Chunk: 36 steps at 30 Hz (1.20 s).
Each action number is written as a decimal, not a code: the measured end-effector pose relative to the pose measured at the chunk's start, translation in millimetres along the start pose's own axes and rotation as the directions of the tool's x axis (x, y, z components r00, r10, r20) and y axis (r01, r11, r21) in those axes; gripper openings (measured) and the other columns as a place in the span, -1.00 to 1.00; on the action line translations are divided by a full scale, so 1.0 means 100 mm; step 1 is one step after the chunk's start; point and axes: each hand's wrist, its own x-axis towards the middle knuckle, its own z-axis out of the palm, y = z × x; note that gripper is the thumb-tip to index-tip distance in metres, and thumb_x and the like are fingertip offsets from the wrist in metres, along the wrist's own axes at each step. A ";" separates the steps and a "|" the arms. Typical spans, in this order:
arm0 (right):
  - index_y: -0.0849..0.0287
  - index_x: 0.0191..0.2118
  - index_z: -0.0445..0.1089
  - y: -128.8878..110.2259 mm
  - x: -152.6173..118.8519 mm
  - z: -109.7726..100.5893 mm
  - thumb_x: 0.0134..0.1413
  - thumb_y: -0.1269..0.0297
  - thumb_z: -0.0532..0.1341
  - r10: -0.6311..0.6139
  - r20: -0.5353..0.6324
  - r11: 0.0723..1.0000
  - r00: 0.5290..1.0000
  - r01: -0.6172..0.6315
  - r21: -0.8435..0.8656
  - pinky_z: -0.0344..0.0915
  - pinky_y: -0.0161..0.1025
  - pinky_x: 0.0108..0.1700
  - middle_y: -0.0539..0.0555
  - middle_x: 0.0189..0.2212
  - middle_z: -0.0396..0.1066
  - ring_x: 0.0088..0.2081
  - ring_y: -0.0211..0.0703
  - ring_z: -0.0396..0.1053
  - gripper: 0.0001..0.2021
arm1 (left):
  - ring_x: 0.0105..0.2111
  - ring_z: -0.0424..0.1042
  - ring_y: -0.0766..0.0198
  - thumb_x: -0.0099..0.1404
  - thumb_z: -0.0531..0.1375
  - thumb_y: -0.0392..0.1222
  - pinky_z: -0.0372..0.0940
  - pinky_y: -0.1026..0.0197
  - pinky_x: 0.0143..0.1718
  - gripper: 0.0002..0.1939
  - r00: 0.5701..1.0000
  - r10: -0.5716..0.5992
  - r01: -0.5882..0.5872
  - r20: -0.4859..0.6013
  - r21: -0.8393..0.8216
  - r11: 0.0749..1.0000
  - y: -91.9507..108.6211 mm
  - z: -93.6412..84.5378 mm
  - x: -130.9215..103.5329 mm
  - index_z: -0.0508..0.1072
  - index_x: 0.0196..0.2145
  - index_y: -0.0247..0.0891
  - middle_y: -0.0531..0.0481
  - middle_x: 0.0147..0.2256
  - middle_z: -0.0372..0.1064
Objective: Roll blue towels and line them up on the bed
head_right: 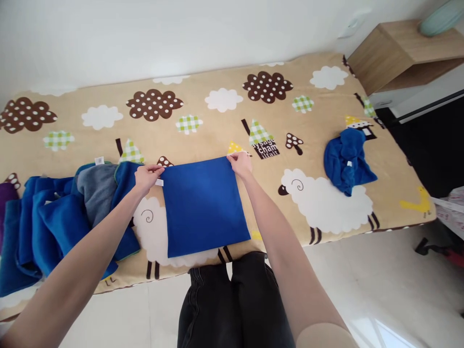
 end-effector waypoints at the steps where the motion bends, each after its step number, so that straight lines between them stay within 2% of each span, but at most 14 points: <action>1: 0.17 -0.24 0.62 -0.03 0.03 0.02 0.23 0.16 0.29 -0.013 -0.016 0.999 1.000 0.012 -0.036 0.46 -0.13 -0.06 0.17 -0.32 0.58 -0.24 -0.04 0.54 -0.78 | -0.39 0.53 0.14 0.11 0.39 -0.14 0.40 0.13 -0.17 -0.79 1.000 0.014 -0.014 -0.007 0.029 0.999 0.01 0.01 0.02 0.67 -0.28 -0.25 -0.08 -0.37 0.57; 4: 0.17 -0.22 0.62 -0.07 0.09 0.10 0.22 0.20 0.29 -0.027 -0.036 0.994 0.999 0.023 -0.105 0.41 -0.02 0.08 0.20 -0.24 0.58 -0.09 0.05 0.51 -0.81 | -0.32 0.55 0.10 0.12 0.37 -0.21 0.39 0.10 -0.05 -0.89 0.997 0.071 -0.073 0.018 0.129 0.989 0.06 0.05 0.05 0.65 -0.35 -0.26 -0.09 -0.39 0.56; 8: 0.21 -0.12 0.59 -0.04 0.11 0.18 0.18 0.27 0.31 -0.084 -0.025 0.987 0.996 0.080 -0.137 0.39 -0.03 0.12 0.21 -0.16 0.56 -0.07 0.02 0.49 -0.80 | -0.29 0.52 0.09 0.08 0.38 -0.26 0.38 0.09 0.00 -0.91 0.985 0.131 -0.150 0.114 0.186 0.971 0.12 0.07 0.07 0.63 -0.37 -0.23 -0.06 -0.42 0.53; 11: 0.24 -0.07 0.55 -0.03 0.16 0.15 0.15 0.29 0.33 -0.108 0.063 0.975 0.992 0.118 -0.190 0.38 -0.05 0.12 0.20 -0.15 0.55 -0.06 -0.01 0.48 -0.75 | -0.25 0.52 0.10 0.08 0.38 -0.23 0.38 0.10 0.01 -0.86 0.975 0.101 -0.158 0.197 0.299 0.941 0.14 0.04 0.12 0.60 -0.34 -0.24 -0.06 -0.36 0.54; 15: 0.24 -0.18 0.52 -0.07 0.20 0.07 0.12 0.33 0.34 -0.053 0.193 0.964 0.980 0.101 -0.247 0.39 -0.08 0.07 0.19 -0.18 0.54 -0.09 -0.02 0.49 -0.85 | -0.18 0.53 0.12 0.14 0.34 -0.18 0.37 0.13 0.02 -0.85 0.955 0.091 -0.213 0.281 0.443 0.871 0.14 0.00 0.17 0.53 -0.30 -0.25 -0.07 -0.26 0.57; 17: 0.27 -0.20 0.50 -0.08 0.22 0.06 0.09 0.33 0.35 -0.023 0.176 0.963 0.984 0.069 -0.261 0.39 -0.06 0.05 0.19 -0.20 0.52 -0.10 -0.02 0.48 -0.84 | -0.17 0.53 0.13 0.16 0.32 -0.19 0.36 0.13 0.02 -0.85 0.956 0.107 -0.225 0.273 0.450 0.864 0.14 0.01 0.19 0.50 -0.29 -0.25 -0.07 -0.26 0.56; 20: 0.29 -0.16 0.47 -0.06 0.24 0.06 0.08 0.36 0.32 -0.006 0.083 0.967 0.997 0.027 -0.255 0.38 -0.05 0.05 0.16 -0.22 0.51 -0.10 -0.04 0.45 -0.80 | -0.14 0.53 0.14 0.20 0.28 -0.21 0.34 0.11 0.04 -0.85 0.975 0.115 -0.191 0.193 0.445 0.875 0.14 0.08 0.23 0.49 -0.26 -0.26 -0.07 -0.24 0.56; 24: 0.23 0.06 0.39 -0.11 0.14 0.14 0.20 0.39 0.17 -0.042 -0.064 0.960 0.997 0.022 -0.279 0.34 0.03 0.12 0.22 -0.11 0.51 0.02 0.04 0.41 -0.69 | -0.03 0.49 0.09 0.30 0.16 -0.23 0.30 0.02 0.13 -0.77 0.980 0.196 -0.193 0.035 0.415 0.889 0.25 0.26 0.15 0.48 -0.10 -0.31 -0.17 -0.11 0.54; 26: 0.26 0.22 0.29 -0.15 -0.05 0.23 0.30 0.37 0.05 -0.163 -0.125 0.929 0.979 0.109 -0.353 0.22 0.14 0.24 0.32 0.09 0.42 0.20 0.12 0.31 -0.59 | 0.14 0.39 0.00 0.36 0.08 -0.24 0.20 -0.09 0.24 -0.67 0.943 0.329 -0.276 -0.048 0.439 0.855 0.30 0.37 -0.01 0.44 0.04 -0.34 -0.29 0.06 0.46; 27: 0.27 0.28 0.23 -0.16 -0.16 0.27 0.34 0.36 0.00 -0.249 -0.114 0.899 0.962 0.186 -0.396 0.13 0.18 0.31 0.35 0.20 0.34 0.29 0.13 0.22 -0.55 | 0.24 0.29 -0.03 0.39 0.04 -0.24 0.12 -0.13 0.30 -0.61 0.912 0.406 -0.340 -0.049 0.461 0.819 0.31 0.43 -0.11 0.40 0.12 -0.34 -0.32 0.16 0.38; 29: 0.25 0.38 0.15 -0.12 -0.37 0.35 0.40 0.29 -0.07 -0.419 0.024 0.808 0.908 0.384 -0.447 -0.04 0.18 0.41 0.30 0.37 0.14 0.41 0.08 0.03 -0.49 | 0.39 0.06 -0.02 0.45 -0.01 -0.17 -0.05 -0.16 0.39 -0.51 0.842 0.535 -0.499 0.074 0.486 0.717 0.27 0.54 -0.30 0.30 0.26 -0.31 -0.28 0.34 0.16; 31: 0.20 0.43 0.08 -0.03 -0.49 0.40 0.43 0.20 -0.09 -0.501 0.187 0.729 0.845 0.529 -0.434 -0.16 0.13 0.46 0.21 0.45 0.00 0.46 0.01 -0.10 -0.46 | 0.45 -0.10 0.00 0.48 -0.04 -0.07 -0.18 -0.15 0.44 -0.43 0.792 0.559 -0.601 0.245 0.473 0.644 0.16 0.62 -0.40 0.20 0.36 -0.30 -0.22 0.43 -0.01; 33: 0.20 0.47 0.01 0.08 -0.46 0.40 0.44 0.11 -0.11 -0.473 0.220 0.731 0.853 0.520 -0.442 -0.25 0.14 0.47 0.17 0.49 -0.11 0.49 0.00 -0.21 -0.41 | 0.47 -0.21 0.01 0.49 -0.06 0.02 -0.27 -0.14 0.46 -0.35 0.818 0.503 -0.571 0.278 0.496 0.654 0.03 0.66 -0.38 0.09 0.42 -0.34 -0.23 0.46 -0.13; 36: 0.26 0.50 -0.11 0.08 -0.31 0.37 0.45 0.05 -0.14 -0.328 0.117 0.802 0.938 0.341 -0.490 -0.36 0.25 0.46 0.22 0.51 -0.22 0.51 0.06 -0.32 -0.36 | 0.48 -0.31 -0.02 0.50 -0.11 0.06 -0.34 -0.15 0.46 -0.26 0.908 0.385 -0.408 0.168 0.566 0.716 -0.04 0.67 -0.28 -0.06 0.45 -0.49 -0.31 0.48 -0.26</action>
